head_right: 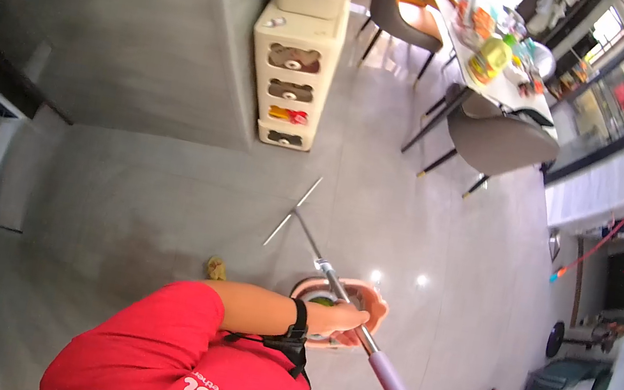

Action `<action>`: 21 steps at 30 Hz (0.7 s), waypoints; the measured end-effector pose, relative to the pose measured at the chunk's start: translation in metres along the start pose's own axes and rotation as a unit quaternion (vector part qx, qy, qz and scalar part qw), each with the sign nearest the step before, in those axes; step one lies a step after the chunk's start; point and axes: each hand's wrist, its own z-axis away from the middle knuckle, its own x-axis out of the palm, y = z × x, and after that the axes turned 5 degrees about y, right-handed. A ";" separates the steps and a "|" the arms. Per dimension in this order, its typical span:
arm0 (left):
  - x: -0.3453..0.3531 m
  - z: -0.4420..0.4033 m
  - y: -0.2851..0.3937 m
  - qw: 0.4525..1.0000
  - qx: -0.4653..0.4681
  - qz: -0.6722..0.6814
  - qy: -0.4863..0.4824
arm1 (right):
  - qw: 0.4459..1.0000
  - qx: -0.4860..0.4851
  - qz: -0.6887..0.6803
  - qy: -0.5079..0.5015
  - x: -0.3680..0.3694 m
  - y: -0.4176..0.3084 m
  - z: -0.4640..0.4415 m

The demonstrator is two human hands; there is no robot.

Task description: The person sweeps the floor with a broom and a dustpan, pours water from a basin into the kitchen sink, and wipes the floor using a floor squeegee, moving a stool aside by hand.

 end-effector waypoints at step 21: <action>-0.194 0.086 -0.136 0.911 0.092 0.358 0.184 | 0.903 0.065 -0.195 -0.378 0.099 0.081 0.006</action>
